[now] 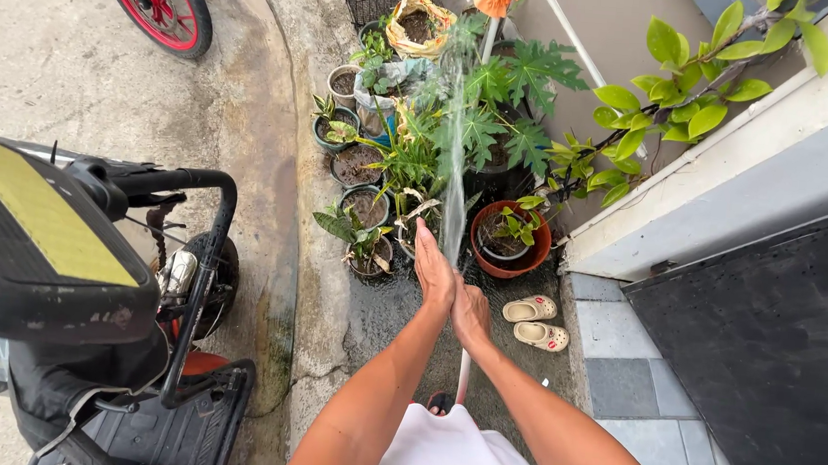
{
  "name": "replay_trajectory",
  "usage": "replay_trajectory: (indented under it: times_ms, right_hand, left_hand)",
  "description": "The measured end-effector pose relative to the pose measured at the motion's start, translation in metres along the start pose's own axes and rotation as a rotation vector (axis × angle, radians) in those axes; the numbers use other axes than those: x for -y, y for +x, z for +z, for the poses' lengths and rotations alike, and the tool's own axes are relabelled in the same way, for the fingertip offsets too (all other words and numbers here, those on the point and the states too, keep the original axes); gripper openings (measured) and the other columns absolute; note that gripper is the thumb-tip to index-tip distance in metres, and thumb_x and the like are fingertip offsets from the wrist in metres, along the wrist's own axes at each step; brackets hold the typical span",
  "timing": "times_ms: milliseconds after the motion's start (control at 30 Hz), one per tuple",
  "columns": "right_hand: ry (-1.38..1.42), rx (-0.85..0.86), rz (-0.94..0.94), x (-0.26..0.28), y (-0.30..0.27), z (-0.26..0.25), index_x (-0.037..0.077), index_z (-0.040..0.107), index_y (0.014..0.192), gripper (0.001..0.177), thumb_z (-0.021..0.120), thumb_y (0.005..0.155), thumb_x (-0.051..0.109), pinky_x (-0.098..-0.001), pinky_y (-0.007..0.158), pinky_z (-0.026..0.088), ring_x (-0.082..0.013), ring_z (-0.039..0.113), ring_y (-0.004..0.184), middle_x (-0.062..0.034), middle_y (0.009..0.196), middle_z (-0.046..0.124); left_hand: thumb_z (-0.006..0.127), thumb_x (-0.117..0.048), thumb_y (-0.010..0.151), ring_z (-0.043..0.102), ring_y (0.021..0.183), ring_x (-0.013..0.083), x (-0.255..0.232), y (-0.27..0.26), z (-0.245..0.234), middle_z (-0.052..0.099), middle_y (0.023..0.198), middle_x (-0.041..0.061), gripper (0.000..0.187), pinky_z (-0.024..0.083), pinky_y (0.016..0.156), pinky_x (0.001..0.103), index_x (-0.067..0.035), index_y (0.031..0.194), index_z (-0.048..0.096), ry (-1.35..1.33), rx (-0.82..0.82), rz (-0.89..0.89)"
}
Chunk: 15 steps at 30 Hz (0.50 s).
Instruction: Watering potted plants outside using a hose and then rinsing hands.
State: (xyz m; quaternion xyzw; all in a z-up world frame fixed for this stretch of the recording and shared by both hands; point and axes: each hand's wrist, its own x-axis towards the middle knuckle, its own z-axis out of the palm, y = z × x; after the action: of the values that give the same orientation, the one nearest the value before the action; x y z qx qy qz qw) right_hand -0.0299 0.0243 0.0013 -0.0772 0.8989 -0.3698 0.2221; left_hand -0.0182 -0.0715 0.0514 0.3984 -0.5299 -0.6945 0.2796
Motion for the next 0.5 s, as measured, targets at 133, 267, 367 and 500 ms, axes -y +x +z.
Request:
replay_trajectory:
  times_ms: [133,267,367,500]
  right_hand:
    - [-0.022,0.007,0.022,0.004,0.006,0.0,-0.01,0.066,0.08,0.09,0.03,0.097,0.07,-0.0558,0.071,0.047,-0.0496,0.066,0.077,-0.0337,0.077,0.065]
    - [-0.018,-0.003,0.025,0.008,0.012,0.0,-0.01,0.066,0.081,0.089,0.031,0.096,0.07,-0.0558,0.072,0.047,-0.0499,0.067,0.078,-0.0344,0.079,0.065]
    - [-0.008,0.003,0.006,0.011,0.014,0.0,-0.01,0.066,0.082,0.088,0.031,0.096,0.07,-0.0558,0.072,0.048,-0.0496,0.067,0.077,-0.0344,0.078,0.065]
    - [-0.038,-0.013,-0.007,0.004,0.024,0.006,-0.011,0.066,0.079,0.09,0.031,0.098,0.07,-0.0553,0.072,0.048,-0.0491,0.067,0.077,-0.034,0.077,0.064]
  left_hand:
    - [0.02,-0.059,0.105,0.031,0.153,0.0296,0.012,0.012,0.004,0.034,0.165,0.014,0.076,0.023,0.124,0.038,-0.006,0.159,0.031,-0.003,-0.013,0.044]
    - [0.019,-0.058,0.105,0.031,0.152,0.03,0.007,0.016,0.005,0.035,0.165,0.014,0.076,0.023,0.123,0.038,-0.007,0.159,0.031,0.015,-0.015,0.043]
    - [0.019,-0.058,0.104,0.032,0.152,0.0305,0.003,0.019,0.006,0.034,0.164,0.015,0.076,0.023,0.123,0.038,-0.008,0.159,0.031,0.008,-0.012,0.05]
    - [0.02,-0.058,0.104,0.035,0.151,0.0318,0.013,0.029,0.007,0.038,0.163,0.016,0.076,0.025,0.122,0.038,-0.007,0.159,0.033,0.035,-0.026,0.061]
